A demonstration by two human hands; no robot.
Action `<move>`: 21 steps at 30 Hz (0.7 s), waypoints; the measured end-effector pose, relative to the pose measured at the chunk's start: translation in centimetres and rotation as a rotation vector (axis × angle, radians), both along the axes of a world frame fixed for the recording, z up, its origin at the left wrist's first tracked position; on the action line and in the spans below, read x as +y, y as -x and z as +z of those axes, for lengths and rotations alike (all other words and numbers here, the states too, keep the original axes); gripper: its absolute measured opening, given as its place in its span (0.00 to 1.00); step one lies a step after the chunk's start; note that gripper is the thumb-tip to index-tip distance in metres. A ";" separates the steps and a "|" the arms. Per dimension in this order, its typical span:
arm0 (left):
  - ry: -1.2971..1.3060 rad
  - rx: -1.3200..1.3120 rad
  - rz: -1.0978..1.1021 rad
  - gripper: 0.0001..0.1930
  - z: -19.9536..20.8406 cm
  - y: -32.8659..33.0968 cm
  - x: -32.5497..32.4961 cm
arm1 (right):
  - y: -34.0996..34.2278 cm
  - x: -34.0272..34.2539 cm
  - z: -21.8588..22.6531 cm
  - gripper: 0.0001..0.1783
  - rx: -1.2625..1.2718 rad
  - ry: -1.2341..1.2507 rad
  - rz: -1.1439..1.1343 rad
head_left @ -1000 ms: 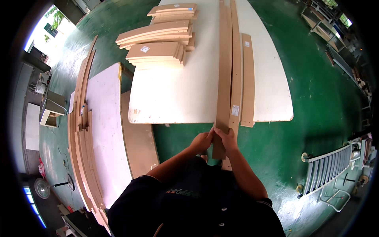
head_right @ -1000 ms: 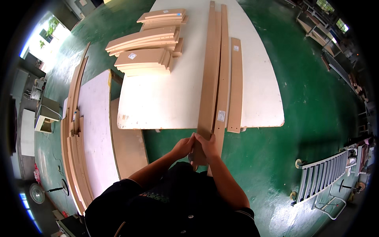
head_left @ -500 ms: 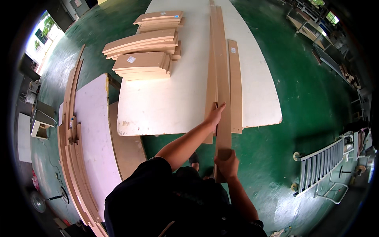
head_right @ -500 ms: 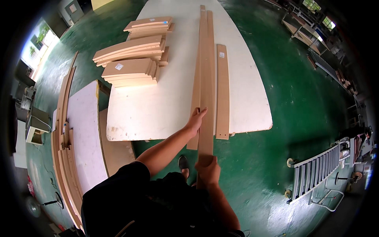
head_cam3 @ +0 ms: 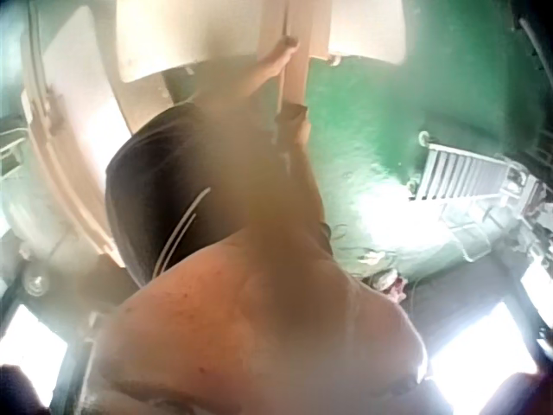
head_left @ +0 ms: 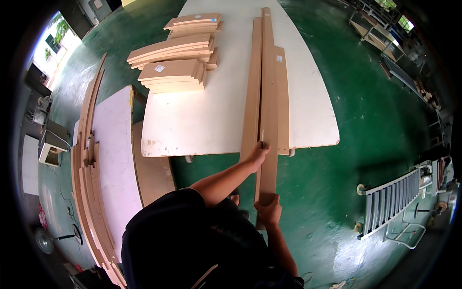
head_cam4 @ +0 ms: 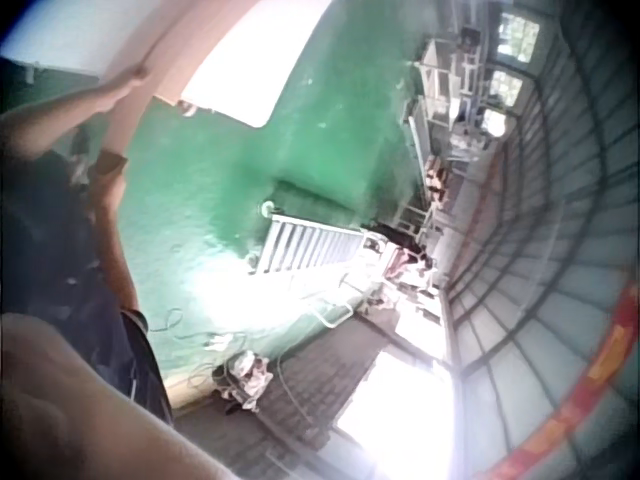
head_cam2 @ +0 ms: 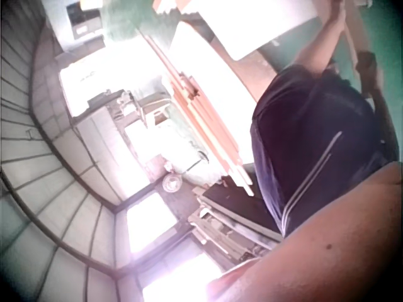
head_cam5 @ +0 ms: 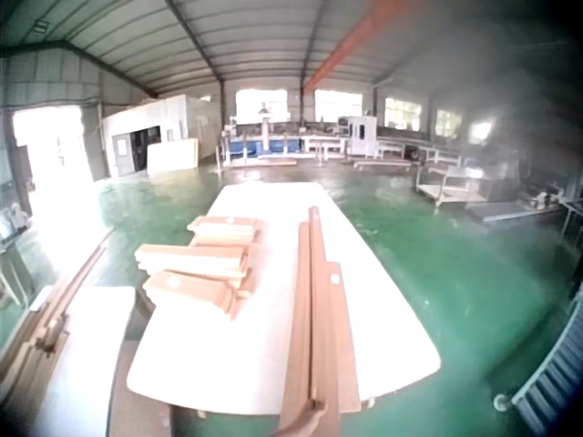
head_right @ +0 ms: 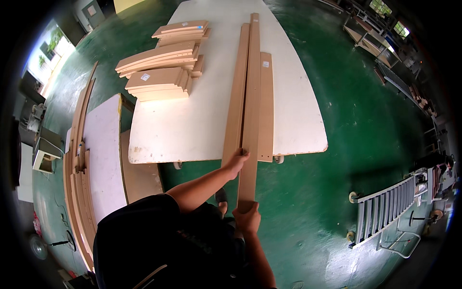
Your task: The person picks up long, light-colored wooden planks from a table and stacks them into a neat pile. The person handles the planks one by one, aligning them carefully before placing them on top of the existing stack. The process is repeated multiple times throughout the video.
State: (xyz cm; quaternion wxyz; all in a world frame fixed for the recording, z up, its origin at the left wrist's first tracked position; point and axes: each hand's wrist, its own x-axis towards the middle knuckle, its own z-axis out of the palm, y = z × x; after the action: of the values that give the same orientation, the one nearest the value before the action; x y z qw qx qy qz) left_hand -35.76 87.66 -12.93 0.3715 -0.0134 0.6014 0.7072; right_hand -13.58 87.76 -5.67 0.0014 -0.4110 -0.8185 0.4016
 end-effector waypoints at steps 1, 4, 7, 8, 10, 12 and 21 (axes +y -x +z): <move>0.033 0.025 0.010 0.15 -0.2 -0.2 -0.1 | -0.3 -0.1 -0.4 0.37 -0.006 -0.006 0.003; 0.118 0.063 -0.017 0.14 -1.1 -0.5 -0.7 | -0.8 -0.3 -0.7 0.38 -0.003 -0.039 0.050; 0.257 0.067 -0.216 0.16 -1.0 -0.5 -1.7 | -1.9 0.1 -2.8 0.39 -0.010 -0.065 0.080; 0.351 0.099 -0.315 0.17 -0.4 -0.5 -2.1 | -2.0 0.2 -3.6 0.39 -0.041 -0.091 0.072; 0.511 0.230 -0.476 0.18 1.3 -0.9 -2.9 | -1.9 0.7 -5.0 0.39 -0.118 -0.134 0.044; 0.634 0.412 -0.630 0.19 2.4 -2.0 -4.2 | -1.4 1.4 -6.6 0.40 -0.245 -0.160 0.111; 0.507 0.085 -0.455 0.22 0.2 -9.7 -18.5 | 0.5 -0.6 -9.9 0.43 -0.203 -0.143 0.128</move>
State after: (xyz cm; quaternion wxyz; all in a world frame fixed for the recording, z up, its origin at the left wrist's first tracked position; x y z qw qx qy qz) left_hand -26.10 69.18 -12.71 0.4790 0.0587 0.7607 0.4341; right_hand -14.03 87.13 -15.61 -0.0777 -0.3953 -0.8655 0.2977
